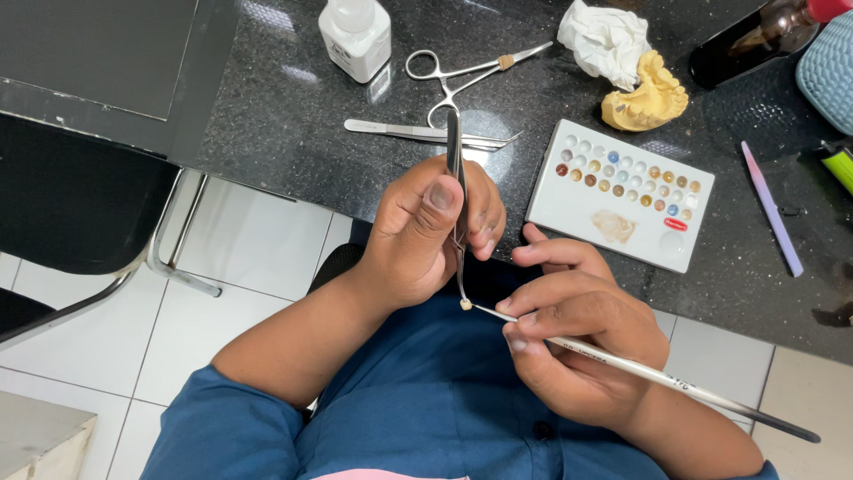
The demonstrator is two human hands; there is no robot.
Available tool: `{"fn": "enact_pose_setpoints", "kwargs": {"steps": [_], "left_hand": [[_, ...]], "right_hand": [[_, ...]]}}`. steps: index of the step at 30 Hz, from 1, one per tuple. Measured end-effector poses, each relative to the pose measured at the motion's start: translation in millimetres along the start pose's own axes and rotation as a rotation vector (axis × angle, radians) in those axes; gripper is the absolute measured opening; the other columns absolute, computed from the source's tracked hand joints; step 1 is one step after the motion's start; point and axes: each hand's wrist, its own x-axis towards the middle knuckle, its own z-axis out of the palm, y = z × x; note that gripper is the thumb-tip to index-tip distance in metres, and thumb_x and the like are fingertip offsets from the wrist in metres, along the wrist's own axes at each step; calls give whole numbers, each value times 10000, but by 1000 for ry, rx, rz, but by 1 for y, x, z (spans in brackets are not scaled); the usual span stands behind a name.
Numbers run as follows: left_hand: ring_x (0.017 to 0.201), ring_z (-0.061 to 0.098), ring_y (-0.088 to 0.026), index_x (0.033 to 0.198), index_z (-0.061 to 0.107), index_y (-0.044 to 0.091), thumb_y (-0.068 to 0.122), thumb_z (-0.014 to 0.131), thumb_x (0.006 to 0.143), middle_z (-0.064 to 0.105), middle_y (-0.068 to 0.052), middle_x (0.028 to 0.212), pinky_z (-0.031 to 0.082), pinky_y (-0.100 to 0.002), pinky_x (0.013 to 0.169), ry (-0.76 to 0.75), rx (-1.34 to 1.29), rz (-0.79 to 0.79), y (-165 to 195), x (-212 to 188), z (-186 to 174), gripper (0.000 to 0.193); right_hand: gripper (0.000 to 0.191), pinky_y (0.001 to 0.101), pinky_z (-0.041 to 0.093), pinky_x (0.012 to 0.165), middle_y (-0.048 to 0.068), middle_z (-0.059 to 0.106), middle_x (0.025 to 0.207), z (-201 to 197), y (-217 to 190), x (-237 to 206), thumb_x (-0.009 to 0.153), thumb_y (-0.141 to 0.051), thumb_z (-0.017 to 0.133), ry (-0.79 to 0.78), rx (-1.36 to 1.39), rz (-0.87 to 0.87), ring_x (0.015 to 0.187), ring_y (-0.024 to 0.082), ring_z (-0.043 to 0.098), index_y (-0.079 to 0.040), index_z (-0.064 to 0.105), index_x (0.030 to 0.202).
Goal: The person cleans a paintbrush on a tissue, then uses tweezers to hold a small artificial tooth while applying paint from a palette with the brush. The person repeatedly dips the brush into the palette and applies paint to the tooth, occasionally adjusting the grip with the tweezers.
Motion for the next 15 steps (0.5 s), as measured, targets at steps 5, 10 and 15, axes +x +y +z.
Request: {"fn": "enact_pose_setpoints", "kwargs": {"steps": [5,10,15], "left_hand": [[768,521,-127,922,507,37,455,472,1176,519,-73,833,464,-276,789,-2,12,-3,0,0,0,491],[772,521,-126,922,509,36,457,469,1178,519,-75,837,466,-269,779,-5,13,-15,0,-1,-1,494],[785,522,-126,925,509,34,460,466,1175,521,-76,846,469,-263,772,-2,21,-23,0,-1,-1,496]], "right_hand": [[226,551,438,1190,67,729,989,1,-1,0,870,-9,745,17,-4,-17,1127,283,694,-93,607,1027],[219,551,445,1187,60,735,966,2,-1,2,874,-8,748,15,-1,-8,1095,252,715,-85,608,1025],[206,547,458,1177,62,735,953,1,-2,3,867,-10,745,26,-12,-15,1063,249,723,-84,612,1006]]}}
